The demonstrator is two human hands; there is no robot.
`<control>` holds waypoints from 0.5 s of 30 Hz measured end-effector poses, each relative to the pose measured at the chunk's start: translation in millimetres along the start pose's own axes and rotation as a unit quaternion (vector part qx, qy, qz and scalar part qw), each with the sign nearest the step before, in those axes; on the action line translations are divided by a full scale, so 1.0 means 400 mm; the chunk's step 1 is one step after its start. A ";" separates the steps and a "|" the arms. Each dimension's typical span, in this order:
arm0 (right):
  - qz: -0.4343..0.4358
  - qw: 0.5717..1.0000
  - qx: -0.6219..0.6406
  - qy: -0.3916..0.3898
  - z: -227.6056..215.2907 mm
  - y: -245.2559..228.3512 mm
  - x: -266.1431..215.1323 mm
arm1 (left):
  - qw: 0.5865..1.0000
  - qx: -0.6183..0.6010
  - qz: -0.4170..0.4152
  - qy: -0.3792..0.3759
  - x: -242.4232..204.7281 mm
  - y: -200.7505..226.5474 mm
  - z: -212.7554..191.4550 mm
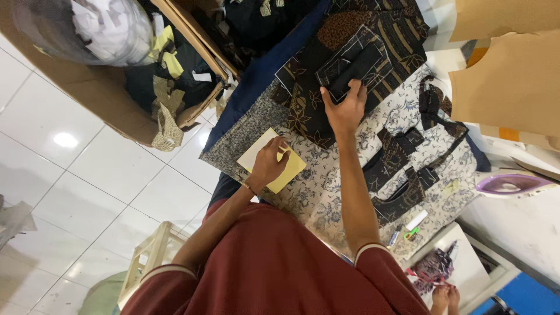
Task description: The person repeatedly picks up small dark fabric pieces from a patterned table, folds them by hand, and places them back on the table. The person handles the items one at a time, turning them over and aligning edges before stacking them.
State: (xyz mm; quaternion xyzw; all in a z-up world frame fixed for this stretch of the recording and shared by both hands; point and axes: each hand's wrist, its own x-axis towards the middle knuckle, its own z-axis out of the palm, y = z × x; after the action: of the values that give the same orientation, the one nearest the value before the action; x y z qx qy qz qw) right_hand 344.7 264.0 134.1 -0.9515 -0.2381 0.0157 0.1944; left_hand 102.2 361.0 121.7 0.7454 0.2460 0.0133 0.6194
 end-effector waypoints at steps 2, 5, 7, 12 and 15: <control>0.004 1.000 -0.009 0.029 0.017 -0.015 0.000 | 1.000 -0.004 0.000 -0.013 0.028 0.006 0.002; 0.057 0.998 0.000 0.021 0.025 -0.025 0.004 | 1.000 -0.008 0.000 -0.018 0.055 0.019 0.013; 0.105 0.994 0.018 0.005 0.027 -0.027 0.014 | 1.000 -0.022 0.002 -0.016 0.078 0.031 0.017; 0.137 0.989 0.044 0.019 0.023 -0.005 0.045 | 0.999 -0.036 0.025 0.026 0.149 0.080 0.017; 0.178 0.983 0.014 0.032 0.010 0.043 0.078 | 0.998 -0.063 0.013 0.007 0.201 0.111 0.012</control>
State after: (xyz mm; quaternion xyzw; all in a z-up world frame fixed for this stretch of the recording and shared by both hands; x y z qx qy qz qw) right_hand 379.4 265.9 125.9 -0.9759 -0.0583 0.0231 0.2092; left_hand 190.0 382.6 138.9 0.7081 0.2394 0.0416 0.6629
